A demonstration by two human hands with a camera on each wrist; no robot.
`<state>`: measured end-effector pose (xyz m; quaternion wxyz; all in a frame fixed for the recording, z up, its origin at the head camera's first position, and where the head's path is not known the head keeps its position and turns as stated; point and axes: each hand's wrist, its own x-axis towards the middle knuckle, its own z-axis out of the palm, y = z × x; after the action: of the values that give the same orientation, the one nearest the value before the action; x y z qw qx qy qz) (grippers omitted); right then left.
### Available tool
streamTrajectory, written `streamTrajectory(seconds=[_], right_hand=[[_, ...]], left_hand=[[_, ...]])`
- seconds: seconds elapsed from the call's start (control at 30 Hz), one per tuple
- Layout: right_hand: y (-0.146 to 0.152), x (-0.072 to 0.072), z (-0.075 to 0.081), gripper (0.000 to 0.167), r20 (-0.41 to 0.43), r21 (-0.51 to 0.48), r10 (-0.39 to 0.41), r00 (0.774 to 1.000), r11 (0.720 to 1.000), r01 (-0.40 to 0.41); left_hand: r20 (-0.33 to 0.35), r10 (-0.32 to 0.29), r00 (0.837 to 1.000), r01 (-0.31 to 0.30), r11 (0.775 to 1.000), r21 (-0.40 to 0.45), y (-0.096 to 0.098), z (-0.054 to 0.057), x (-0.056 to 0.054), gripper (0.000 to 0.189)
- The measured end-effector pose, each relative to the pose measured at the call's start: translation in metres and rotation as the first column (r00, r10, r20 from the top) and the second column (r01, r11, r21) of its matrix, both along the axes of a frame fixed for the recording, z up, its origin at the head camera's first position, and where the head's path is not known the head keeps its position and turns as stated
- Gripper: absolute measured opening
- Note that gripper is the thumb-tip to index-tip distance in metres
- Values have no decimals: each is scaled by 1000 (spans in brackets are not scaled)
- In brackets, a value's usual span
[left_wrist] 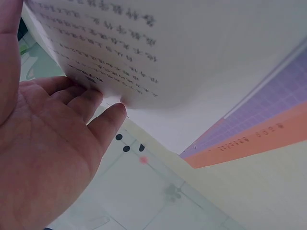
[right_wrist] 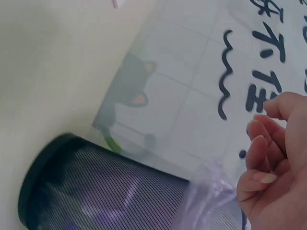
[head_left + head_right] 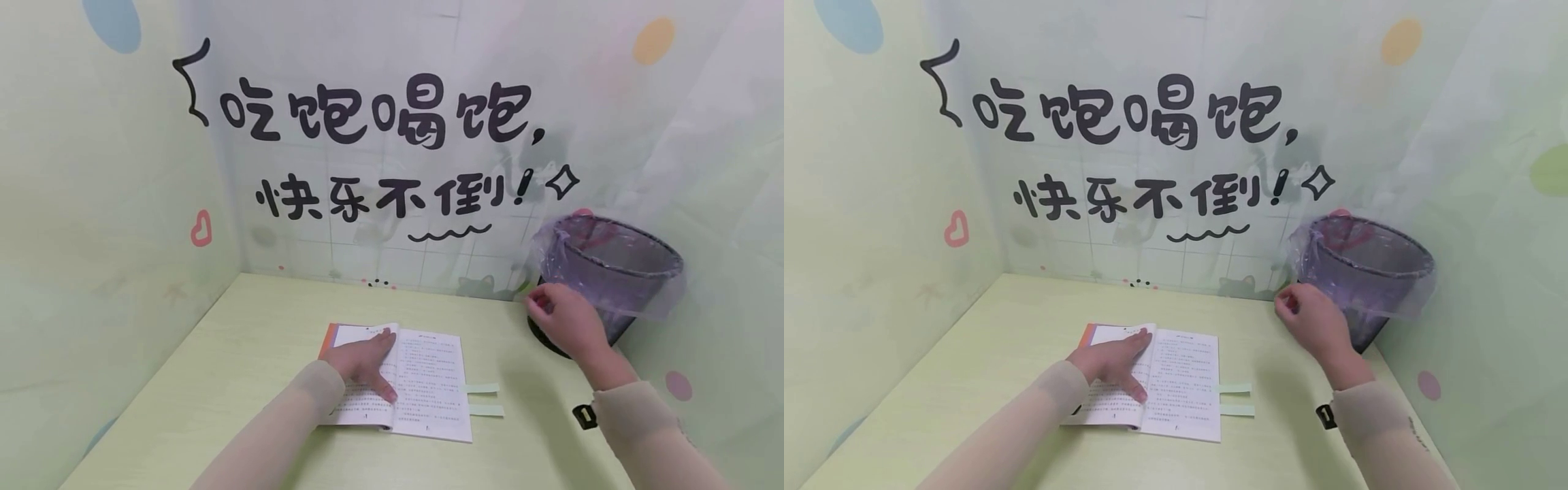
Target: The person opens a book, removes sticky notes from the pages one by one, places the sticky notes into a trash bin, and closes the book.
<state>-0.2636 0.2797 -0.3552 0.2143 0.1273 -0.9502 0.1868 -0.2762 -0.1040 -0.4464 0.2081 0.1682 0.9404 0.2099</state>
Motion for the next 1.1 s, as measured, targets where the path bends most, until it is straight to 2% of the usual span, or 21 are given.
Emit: streamTrajectory(seconds=[0.13, 0.27, 0.43, 0.67, 0.77, 1.1], right_hand=[[-11, 1, -18, 12, 64, 15, 65, 996, 998, -66], [-19, 2, -35, 10, 162, 28, 93, 982, 995, -99], [-27, 4, -57, 10, 290, 77, 123, 949, 985, -152], [-30, 11, -83, 16, 360, 121, 210, 909, 956, -268], [-30, 12, -89, 18, 395, 114, 225, 891, 950, -290], [-36, 15, -100, 18, 505, 104, 194, 841, 954, -282]], left_hand=[[-4, -6, 1000, 6, 1000, -4, 0, 0, -1, 141], [-6, -6, 1000, 6, 1000, 2, 0, 0, -2, 141], [-5, -4, 1000, 4, 1000, 1, 1, 0, -1, 141], [-7, -3, 1000, 3, 1000, -17, 2, 1, 1, 142], [-8, -6, 1000, 6, 1000, -20, 2, 1, 1, 142], [-16, -27, 999, 27, 999, -30, 1, 3, 1, 140]])
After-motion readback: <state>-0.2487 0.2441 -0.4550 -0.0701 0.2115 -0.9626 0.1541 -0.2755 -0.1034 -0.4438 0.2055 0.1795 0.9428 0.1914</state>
